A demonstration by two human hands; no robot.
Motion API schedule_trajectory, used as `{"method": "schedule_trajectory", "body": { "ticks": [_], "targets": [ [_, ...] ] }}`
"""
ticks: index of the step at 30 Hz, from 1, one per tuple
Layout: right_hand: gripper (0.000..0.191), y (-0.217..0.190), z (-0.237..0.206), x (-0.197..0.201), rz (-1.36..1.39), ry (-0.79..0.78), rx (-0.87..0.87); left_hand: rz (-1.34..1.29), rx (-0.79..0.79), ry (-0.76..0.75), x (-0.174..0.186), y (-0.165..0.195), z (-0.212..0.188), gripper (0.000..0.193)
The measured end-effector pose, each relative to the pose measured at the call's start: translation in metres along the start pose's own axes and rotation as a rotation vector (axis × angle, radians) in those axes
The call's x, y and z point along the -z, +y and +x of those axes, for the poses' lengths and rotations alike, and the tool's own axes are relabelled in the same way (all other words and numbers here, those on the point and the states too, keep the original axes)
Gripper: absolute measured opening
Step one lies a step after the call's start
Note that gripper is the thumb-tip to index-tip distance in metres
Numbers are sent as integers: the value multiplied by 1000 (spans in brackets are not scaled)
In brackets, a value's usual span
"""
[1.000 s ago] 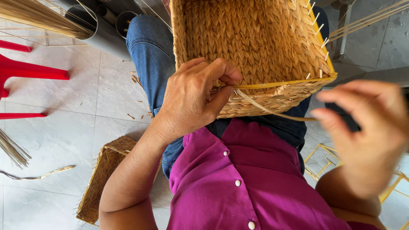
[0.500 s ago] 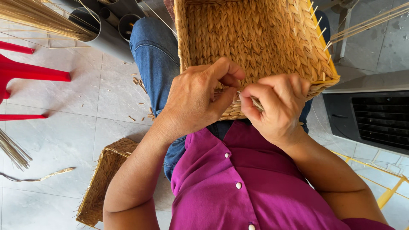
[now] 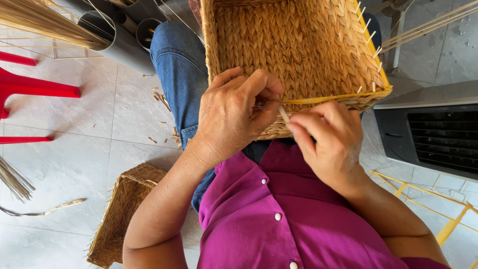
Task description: The person sits with a woven water-hyacinth basket on their lap and weaves thin flat strips around its rim, threading and tucking each strip end into the weave and pressing it tight by hand. They work around the basket edge, pulling strips through and trimming loose ends as they go.
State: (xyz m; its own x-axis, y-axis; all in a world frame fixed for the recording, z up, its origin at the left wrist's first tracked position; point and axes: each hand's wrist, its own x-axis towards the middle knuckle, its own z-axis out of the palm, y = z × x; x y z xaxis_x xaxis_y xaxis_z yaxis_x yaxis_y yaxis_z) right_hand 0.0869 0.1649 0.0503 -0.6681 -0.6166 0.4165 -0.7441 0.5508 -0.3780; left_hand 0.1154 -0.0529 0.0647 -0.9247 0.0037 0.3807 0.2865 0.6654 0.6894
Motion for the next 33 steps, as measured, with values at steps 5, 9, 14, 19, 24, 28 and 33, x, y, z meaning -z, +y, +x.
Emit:
{"method": "schedule_trajectory", "body": {
  "ticks": [5, 9, 14, 19, 24, 28, 33],
  "targets": [
    [14, -5, 5, 12, 334, -205, -14, 101, 55, -21, 0, 1, 1, 15],
    [11, 15, 25, 24, 1121, -438, -553, 59, -18, -61, 6, -3, -4, 12],
    [28, 43, 34, 15, 1905, -313, -684, 42, -192, 57, 9, -8, -14, 22],
    [44, 50, 24, 12, 2055, -152, -655, 206, -273, 128, 0, -4, -16, 24],
    [37, 35, 6, 4, 1335, -178, -482, 306, -208, 143, -10, 5, -12, 14],
    [33, 19, -16, -7, 646, -133, -417, 243, -131, 88, -9, 9, -9, 13],
    [44, 19, -14, -23, 821, -209, -493, 159, -87, -5, -1, 6, -2, 12]
  ]
}}
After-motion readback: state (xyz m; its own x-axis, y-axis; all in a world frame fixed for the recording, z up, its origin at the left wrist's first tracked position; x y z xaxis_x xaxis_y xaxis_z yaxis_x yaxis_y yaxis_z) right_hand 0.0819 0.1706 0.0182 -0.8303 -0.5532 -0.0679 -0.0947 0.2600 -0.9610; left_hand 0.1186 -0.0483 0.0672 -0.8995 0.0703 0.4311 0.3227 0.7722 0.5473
